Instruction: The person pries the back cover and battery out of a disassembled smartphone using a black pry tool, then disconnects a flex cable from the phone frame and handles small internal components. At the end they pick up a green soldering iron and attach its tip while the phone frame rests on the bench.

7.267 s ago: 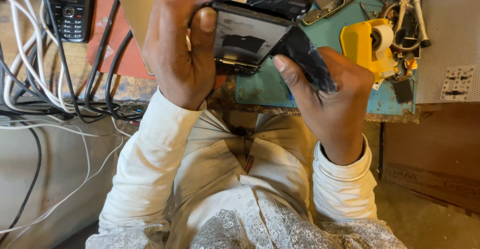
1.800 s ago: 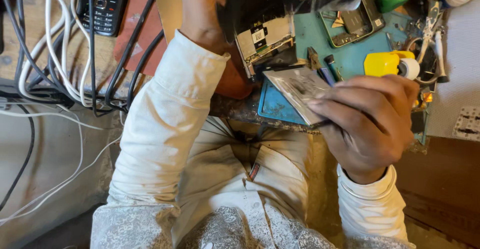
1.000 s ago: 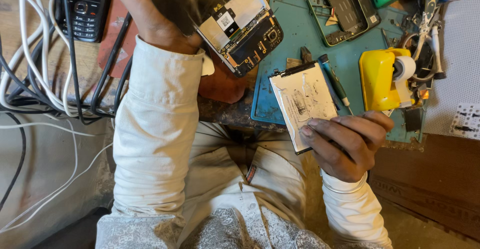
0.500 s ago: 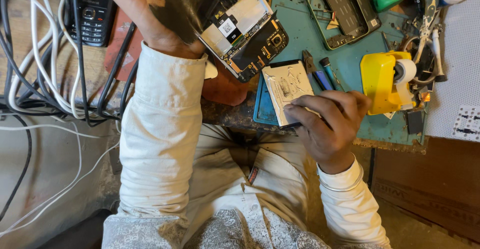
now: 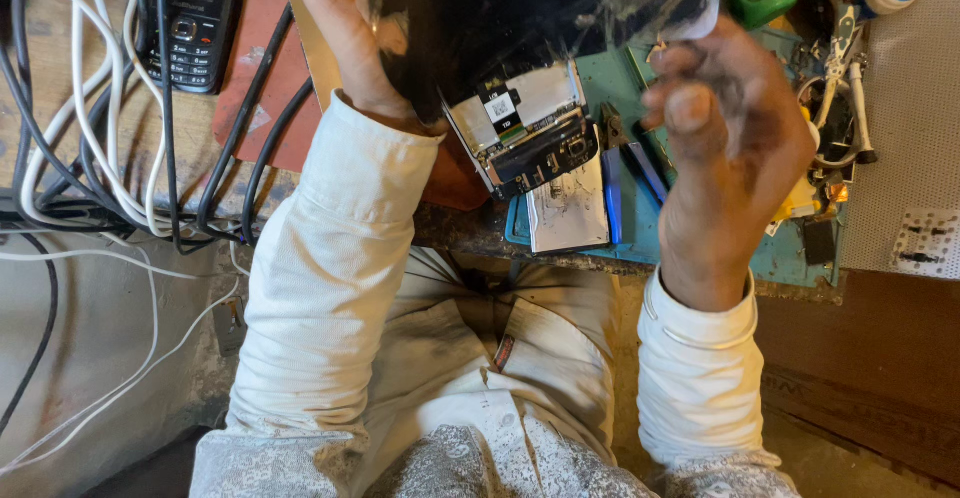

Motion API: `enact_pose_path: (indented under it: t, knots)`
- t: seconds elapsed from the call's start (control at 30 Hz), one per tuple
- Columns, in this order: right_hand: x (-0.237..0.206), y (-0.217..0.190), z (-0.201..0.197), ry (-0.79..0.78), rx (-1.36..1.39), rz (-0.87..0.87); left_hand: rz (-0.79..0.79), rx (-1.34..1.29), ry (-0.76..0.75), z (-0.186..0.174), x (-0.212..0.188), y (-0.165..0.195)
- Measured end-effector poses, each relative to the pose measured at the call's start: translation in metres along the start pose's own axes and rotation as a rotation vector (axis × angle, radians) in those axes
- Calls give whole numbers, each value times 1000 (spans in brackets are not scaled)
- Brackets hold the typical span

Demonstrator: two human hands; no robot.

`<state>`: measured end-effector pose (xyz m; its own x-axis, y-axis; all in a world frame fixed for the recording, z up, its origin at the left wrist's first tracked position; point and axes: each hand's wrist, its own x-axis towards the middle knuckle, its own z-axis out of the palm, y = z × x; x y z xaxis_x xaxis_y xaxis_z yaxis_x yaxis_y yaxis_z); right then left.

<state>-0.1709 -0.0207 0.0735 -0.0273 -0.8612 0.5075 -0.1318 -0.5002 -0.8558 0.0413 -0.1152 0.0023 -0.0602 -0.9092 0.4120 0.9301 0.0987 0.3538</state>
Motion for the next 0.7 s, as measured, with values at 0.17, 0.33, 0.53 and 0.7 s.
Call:
enact_pose_path:
  t: [0.17, 0.33, 0.53, 0.7]
  knots:
    - [11, 12, 1, -144, -179, -148, -15, -10, 0, 1, 1, -3]
    - [-23, -28, 16, -223, -484, -409, -55, -17, 9, -1, -2, -4]
    - [-39, -71, 7, -349, -457, -586, -26, -131, -19, -6, 0, -11]
    - [-76, -6, -46, 592, -403, -546, -27, -127, -63, -13, 10, -16]
